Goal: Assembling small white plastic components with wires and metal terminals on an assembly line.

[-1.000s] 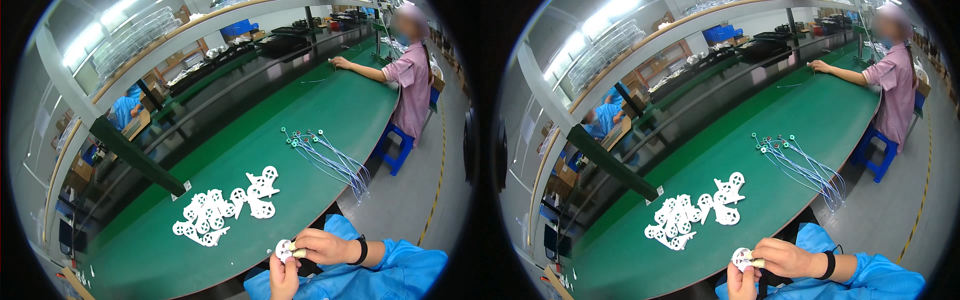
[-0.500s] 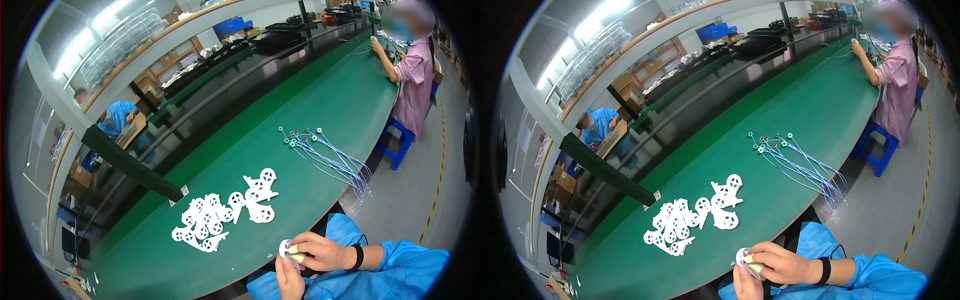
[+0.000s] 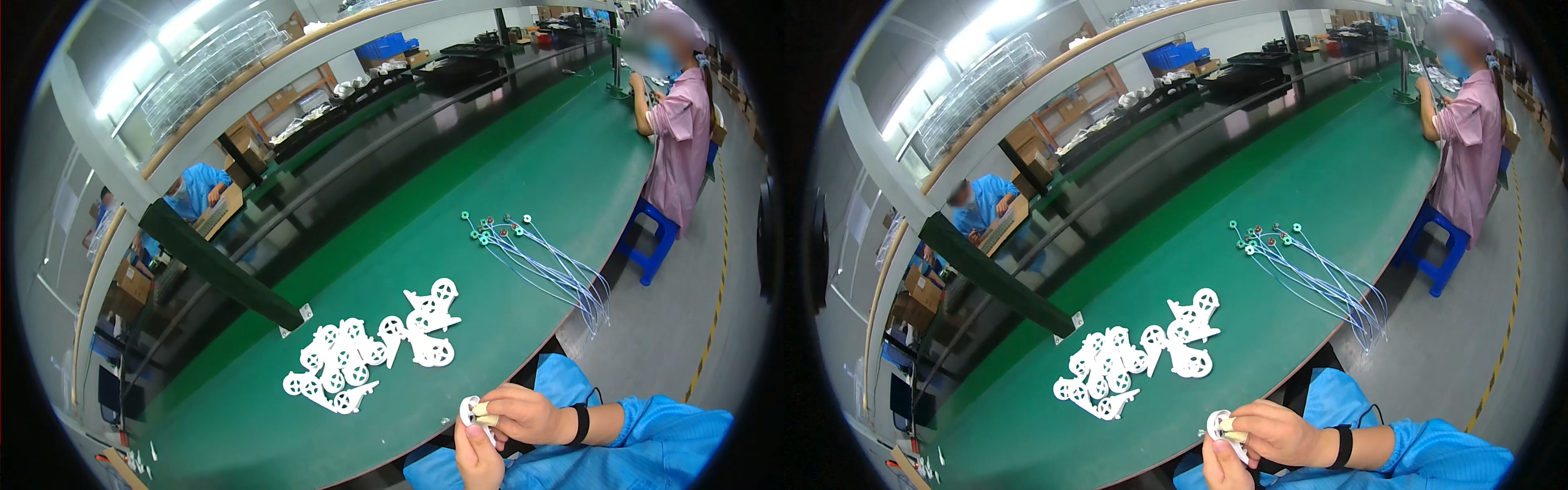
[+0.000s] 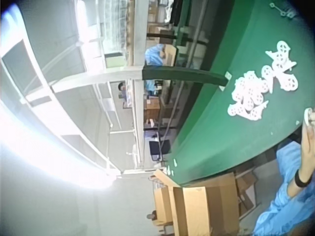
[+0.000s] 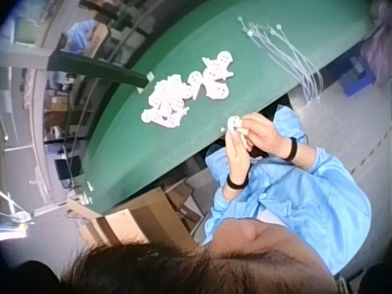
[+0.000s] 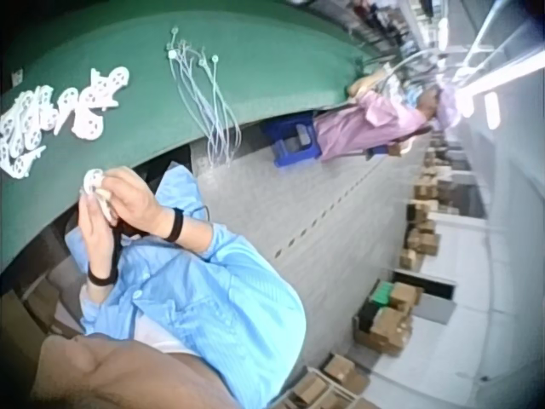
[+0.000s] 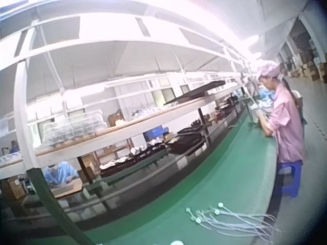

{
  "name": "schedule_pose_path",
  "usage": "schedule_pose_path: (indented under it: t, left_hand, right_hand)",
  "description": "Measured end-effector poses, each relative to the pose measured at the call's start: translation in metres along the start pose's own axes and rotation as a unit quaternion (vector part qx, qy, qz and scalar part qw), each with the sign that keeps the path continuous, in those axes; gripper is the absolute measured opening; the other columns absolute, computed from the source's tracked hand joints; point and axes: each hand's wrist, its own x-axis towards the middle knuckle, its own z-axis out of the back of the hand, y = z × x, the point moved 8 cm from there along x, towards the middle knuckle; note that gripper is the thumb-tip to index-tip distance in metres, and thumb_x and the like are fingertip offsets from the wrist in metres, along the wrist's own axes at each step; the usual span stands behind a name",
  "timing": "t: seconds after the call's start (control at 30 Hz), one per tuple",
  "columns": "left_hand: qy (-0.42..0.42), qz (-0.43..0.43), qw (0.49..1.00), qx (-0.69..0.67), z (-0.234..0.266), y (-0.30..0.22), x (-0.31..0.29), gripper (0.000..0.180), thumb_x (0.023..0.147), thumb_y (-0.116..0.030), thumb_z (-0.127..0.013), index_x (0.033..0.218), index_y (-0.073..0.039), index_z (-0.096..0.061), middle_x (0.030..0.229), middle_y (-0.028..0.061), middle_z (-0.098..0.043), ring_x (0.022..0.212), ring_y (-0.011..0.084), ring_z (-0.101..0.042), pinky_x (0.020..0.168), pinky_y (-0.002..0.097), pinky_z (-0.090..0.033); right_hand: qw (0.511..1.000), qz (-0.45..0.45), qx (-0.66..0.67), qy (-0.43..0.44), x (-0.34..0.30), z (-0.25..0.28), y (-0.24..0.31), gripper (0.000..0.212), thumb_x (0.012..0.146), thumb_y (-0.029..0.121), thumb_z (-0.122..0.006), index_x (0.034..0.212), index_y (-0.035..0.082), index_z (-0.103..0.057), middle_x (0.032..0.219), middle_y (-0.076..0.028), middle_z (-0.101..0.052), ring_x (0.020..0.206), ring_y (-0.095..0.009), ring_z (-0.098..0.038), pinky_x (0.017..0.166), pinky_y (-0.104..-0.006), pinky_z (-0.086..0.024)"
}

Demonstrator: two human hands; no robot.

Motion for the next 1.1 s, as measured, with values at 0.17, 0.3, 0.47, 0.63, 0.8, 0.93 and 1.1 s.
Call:
schedule_pose_path:
  t: [0.17, 0.3, 0.47, 0.63, 0.8, 0.93, 1.1]
  left_hand:
    - [0.008, 0.040, 0.996, -0.075, -0.005, 0.009, -0.002, 0.040, 0.103, -0.029, -0.036, 0.129, 0.000, -0.043, 0.067, -0.0006, -0.048, 0.050, 0.0066, -0.042, 0.044, 0.0186, -0.033]
    - [0.009, 0.029, 0.997, -0.071, -0.004, 0.007, -0.006, 0.039, 0.102, -0.027, -0.039, 0.129, 0.001, -0.044, 0.071, -0.0022, -0.047, 0.052, 0.0031, -0.036, 0.045, 0.0164, -0.028]
    - [0.013, 0.015, 1.000, 0.004, 0.002, 0.030, -0.005, 0.042, 0.102, -0.025, -0.041, 0.132, 0.005, -0.042, 0.108, 0.0124, -0.057, 0.087, 0.0152, -0.056, 0.071, 0.0242, -0.046]
    - [0.016, -0.076, 0.981, 0.179, -0.006, 0.008, -0.006, 0.041, 0.101, -0.022, -0.040, 0.130, 0.006, -0.044, 0.117, 0.0251, -0.058, 0.104, 0.0349, -0.060, 0.083, 0.0382, -0.049]
    - [0.019, -0.074, 0.965, 0.251, -0.011, -0.010, -0.008, 0.040, 0.101, -0.020, -0.040, 0.130, 0.007, -0.043, 0.113, 0.0300, -0.058, 0.102, 0.0426, -0.059, 0.082, 0.0421, -0.050]
    - [0.029, -0.102, 0.957, 0.272, -0.011, -0.010, -0.006, 0.041, 0.100, -0.019, -0.040, 0.133, 0.007, -0.039, 0.108, 0.0282, -0.060, 0.099, 0.0415, -0.061, 0.078, 0.0421, -0.050]
    - [0.014, -0.100, 0.969, 0.226, -0.007, -0.018, -0.006, 0.040, 0.101, -0.020, -0.040, 0.131, 0.006, -0.041, 0.106, 0.0253, -0.061, 0.098, 0.0377, -0.061, 0.080, 0.0401, -0.049]
  right_hand:
    - [0.999, 0.013, -0.035, -0.013, 0.005, 0.003, 0.008, 0.028, 0.076, -0.001, -0.068, 0.103, -0.002, -0.062, 0.099, -0.014, -0.063, 0.083, -0.028, -0.061, 0.074, -0.0325, -0.050]
    - [0.999, 0.036, -0.021, -0.017, 0.003, 0.000, 0.008, 0.024, 0.078, 0.000, -0.068, 0.101, -0.002, -0.061, 0.098, -0.015, -0.063, 0.085, -0.028, -0.062, 0.074, -0.0328, -0.051]
    - [0.998, 0.044, -0.055, -0.005, 0.001, 0.003, 0.010, 0.023, 0.074, -0.007, -0.066, 0.096, -0.002, -0.063, 0.100, -0.014, -0.064, 0.090, -0.031, -0.062, 0.078, -0.0348, -0.051]
    - [0.997, 0.040, -0.055, 0.020, 0.004, 0.008, 0.012, 0.019, 0.075, -0.008, -0.063, 0.093, -0.001, -0.062, 0.100, -0.014, -0.064, 0.091, -0.032, -0.062, 0.079, -0.0353, -0.051]
    - [0.994, 0.049, -0.080, 0.056, 0.008, 0.001, 0.015, 0.019, 0.075, -0.007, -0.061, 0.093, -0.001, -0.061, 0.097, -0.014, -0.063, 0.091, -0.032, -0.062, 0.079, -0.0354, -0.051]
    - [0.992, 0.026, -0.078, 0.097, 0.007, -0.004, 0.002, 0.023, 0.073, -0.009, -0.060, 0.094, -0.001, -0.061, 0.093, -0.013, -0.063, 0.085, -0.031, -0.062, 0.074, -0.0355, -0.051]
    - [0.997, 0.019, -0.044, 0.067, 0.014, -0.006, 0.005, 0.025, 0.070, -0.013, -0.057, 0.091, -0.001, -0.061, 0.087, -0.014, -0.063, 0.079, -0.032, -0.062, 0.068, -0.0360, -0.050]
